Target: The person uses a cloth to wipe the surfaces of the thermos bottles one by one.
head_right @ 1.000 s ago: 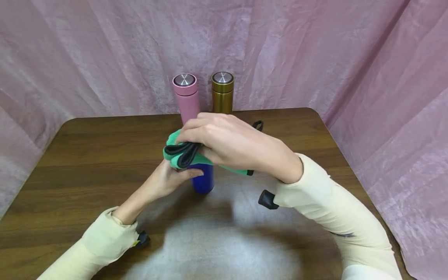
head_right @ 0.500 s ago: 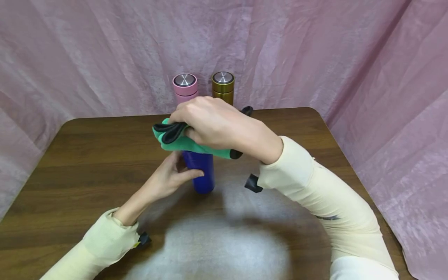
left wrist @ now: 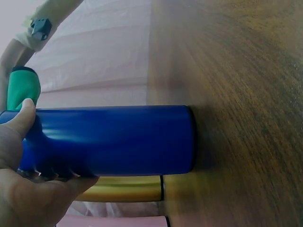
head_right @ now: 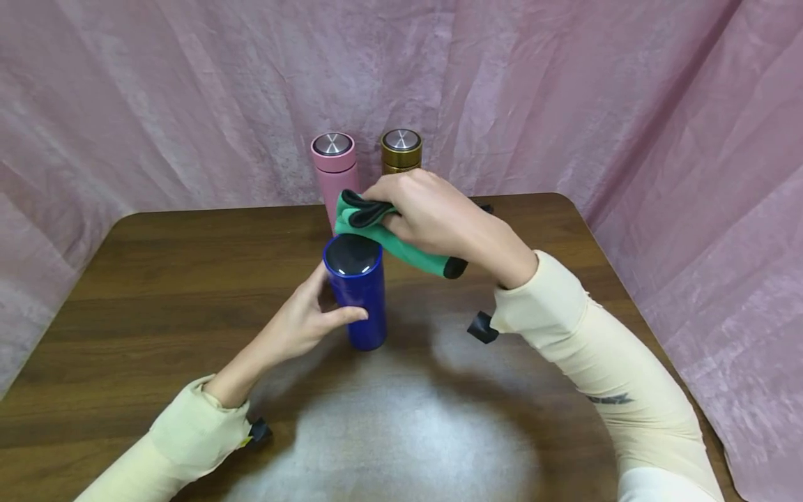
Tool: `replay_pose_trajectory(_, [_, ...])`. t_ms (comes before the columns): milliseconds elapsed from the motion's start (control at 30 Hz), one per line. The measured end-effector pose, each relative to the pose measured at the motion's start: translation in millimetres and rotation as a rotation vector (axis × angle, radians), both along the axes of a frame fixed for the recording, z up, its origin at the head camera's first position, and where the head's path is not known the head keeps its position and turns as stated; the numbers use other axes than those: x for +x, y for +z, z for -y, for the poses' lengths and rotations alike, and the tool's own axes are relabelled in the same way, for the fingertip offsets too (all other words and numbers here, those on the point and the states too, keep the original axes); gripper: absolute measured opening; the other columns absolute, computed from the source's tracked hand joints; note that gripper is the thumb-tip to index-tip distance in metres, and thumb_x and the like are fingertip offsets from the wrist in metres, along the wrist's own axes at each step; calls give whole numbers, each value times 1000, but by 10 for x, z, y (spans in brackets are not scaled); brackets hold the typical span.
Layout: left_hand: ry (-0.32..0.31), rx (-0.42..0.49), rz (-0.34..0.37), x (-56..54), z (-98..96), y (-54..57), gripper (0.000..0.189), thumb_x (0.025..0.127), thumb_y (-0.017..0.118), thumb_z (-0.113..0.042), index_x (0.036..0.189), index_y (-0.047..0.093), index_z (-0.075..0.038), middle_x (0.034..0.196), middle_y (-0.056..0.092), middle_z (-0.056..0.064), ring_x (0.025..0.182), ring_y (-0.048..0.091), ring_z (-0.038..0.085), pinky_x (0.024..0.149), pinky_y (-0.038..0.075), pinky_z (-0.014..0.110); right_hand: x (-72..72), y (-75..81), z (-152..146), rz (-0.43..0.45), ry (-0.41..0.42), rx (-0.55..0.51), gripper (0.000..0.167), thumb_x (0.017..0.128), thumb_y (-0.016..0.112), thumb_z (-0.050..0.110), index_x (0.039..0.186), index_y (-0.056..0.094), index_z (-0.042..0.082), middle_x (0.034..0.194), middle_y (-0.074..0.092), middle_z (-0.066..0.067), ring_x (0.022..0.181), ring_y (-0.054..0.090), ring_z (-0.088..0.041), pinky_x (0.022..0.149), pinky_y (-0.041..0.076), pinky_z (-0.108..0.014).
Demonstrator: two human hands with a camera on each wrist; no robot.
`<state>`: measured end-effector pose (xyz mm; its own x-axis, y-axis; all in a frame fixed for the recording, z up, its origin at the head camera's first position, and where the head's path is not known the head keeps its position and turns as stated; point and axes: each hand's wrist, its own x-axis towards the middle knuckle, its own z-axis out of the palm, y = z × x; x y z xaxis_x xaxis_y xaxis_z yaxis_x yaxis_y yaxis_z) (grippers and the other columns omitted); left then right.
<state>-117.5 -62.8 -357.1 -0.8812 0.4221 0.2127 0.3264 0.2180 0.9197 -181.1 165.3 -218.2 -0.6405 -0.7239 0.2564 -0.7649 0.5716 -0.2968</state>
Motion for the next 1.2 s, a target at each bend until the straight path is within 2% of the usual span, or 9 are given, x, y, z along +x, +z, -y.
replay_pose_trajectory(267, [-6,23,9,17,-12,-14,77,89,82,-6,153,39,-4,140,58,14,124,60,28,107,48,46,163,-66,-165,-71,-19,-41,32,94,63,-5,123,73,4,120,71,-8,111,67,-25,97,53,-45])
replay_pose_trajectory(600, [-5,39,19,6,-15,-24,80,88,83,-4,154,38,-5,141,56,14,126,58,28,108,47,49,422,-76,-352,-134,4,-46,33,91,67,-7,122,72,1,120,71,-10,112,67,-27,94,54,-47])
replay_pose_trajectory(833, [-9,51,19,5,-10,-29,81,88,82,-4,155,37,-5,142,55,14,128,57,28,108,46,51,585,-97,-432,-164,49,-79,36,86,70,-11,120,73,1,120,71,-9,113,66,-27,94,55,-46])
replay_pose_trajectory(1200, [-9,54,32,8,-23,-23,81,88,82,-4,155,36,-5,143,55,14,128,57,28,109,45,51,738,-79,-450,-226,155,-89,49,77,83,-12,122,73,5,120,71,-5,109,66,-22,86,58,-42])
